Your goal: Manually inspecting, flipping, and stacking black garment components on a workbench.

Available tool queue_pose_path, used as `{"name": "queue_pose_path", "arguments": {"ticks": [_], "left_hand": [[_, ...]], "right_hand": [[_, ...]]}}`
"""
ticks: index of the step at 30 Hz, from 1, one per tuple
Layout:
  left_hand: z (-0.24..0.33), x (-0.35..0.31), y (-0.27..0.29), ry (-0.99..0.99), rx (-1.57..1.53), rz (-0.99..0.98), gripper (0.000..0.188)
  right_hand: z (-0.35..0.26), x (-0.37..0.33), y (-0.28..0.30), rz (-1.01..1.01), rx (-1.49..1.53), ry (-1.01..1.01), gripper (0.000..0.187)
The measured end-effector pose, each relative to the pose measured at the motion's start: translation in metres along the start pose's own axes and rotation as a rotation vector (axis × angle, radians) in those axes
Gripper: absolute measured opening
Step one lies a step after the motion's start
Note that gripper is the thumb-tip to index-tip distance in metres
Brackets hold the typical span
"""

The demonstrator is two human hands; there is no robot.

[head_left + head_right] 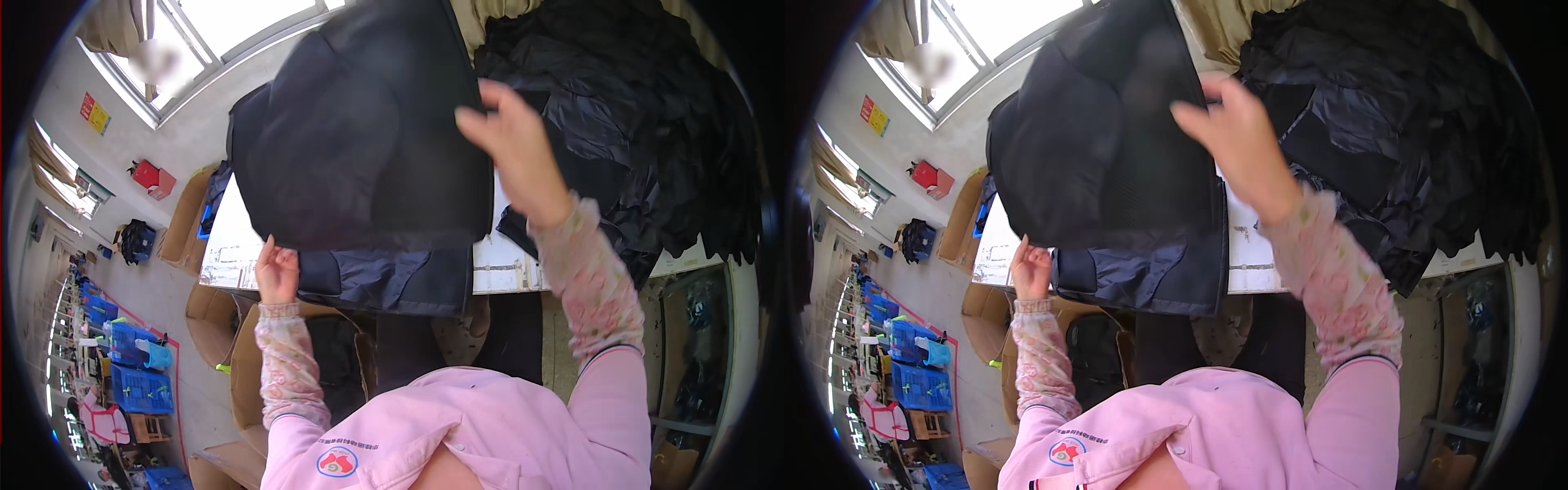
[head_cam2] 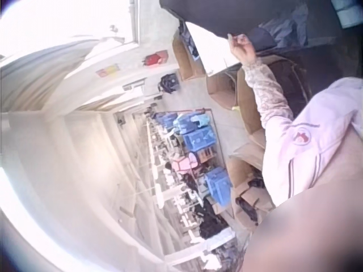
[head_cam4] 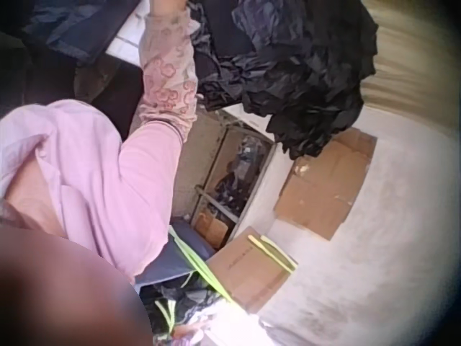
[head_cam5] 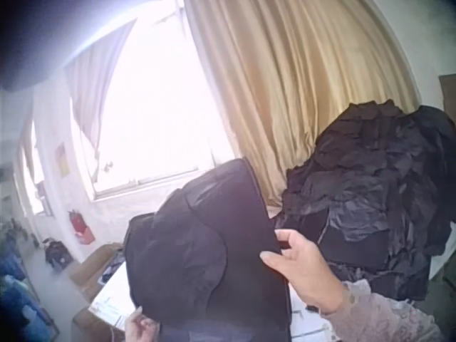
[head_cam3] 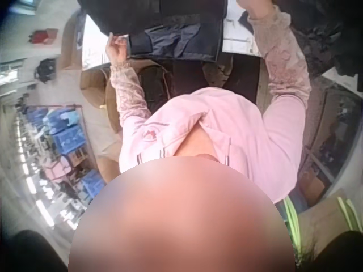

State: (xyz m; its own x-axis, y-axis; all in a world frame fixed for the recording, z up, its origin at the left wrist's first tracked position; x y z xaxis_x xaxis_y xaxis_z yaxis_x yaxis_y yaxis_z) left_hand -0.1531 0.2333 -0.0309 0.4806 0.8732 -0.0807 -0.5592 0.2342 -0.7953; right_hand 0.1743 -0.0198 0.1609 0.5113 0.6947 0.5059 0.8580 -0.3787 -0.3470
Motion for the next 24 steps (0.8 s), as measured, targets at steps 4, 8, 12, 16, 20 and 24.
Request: {"name": "queue_pose_path", "arguments": {"ticks": [4, 8, 12, 16, 20, 24], "left_hand": [[0.002, 0.011, 0.104, 0.040, 0.458, 0.265, 0.014], [-0.042, 0.011, 0.177, 0.179, 0.647, 0.491, 0.010], [-0.025, -0.004, 0.194, 0.105, 0.662, 0.492, 0.010], [0.015, -0.024, 0.174, -0.166, 0.785, 0.660, 0.022], [0.021, -0.030, 0.078, -0.472, 1.008, 0.507, 0.027], [-0.053, -0.019, -0.040, -0.408, 1.056, -0.024, 0.023]], "right_hand": [[0.167, -0.113, 0.077, 0.261, -0.097, -0.320, 0.035], [0.281, -0.191, 0.127, 0.376, -0.350, -0.599, 0.043], [0.251, -0.173, 0.108, 0.227, -0.234, -0.782, 0.044], [0.101, -0.110, 0.197, 0.226, -1.406, 0.019, 0.045], [0.047, -0.101, 0.286, 0.317, -2.023, 0.021, 0.049], [0.085, -0.089, 0.328, 0.030, -2.087, -0.248, 0.028]]}}
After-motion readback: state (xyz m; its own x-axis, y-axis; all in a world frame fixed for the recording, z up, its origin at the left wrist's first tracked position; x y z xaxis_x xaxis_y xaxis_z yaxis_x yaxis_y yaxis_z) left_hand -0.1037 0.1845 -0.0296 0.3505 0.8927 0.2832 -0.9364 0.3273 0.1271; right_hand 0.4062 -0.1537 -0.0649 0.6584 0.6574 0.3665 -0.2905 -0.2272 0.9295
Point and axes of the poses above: each hand's wrist, its own x-axis towards the middle knuckle, its own y-axis out of the back of the hand, z = x × y, the point moved 9 cm from there along x, towards the middle knuckle, and after that the axes turned 4 degrees about x, right-handed, at the moved point
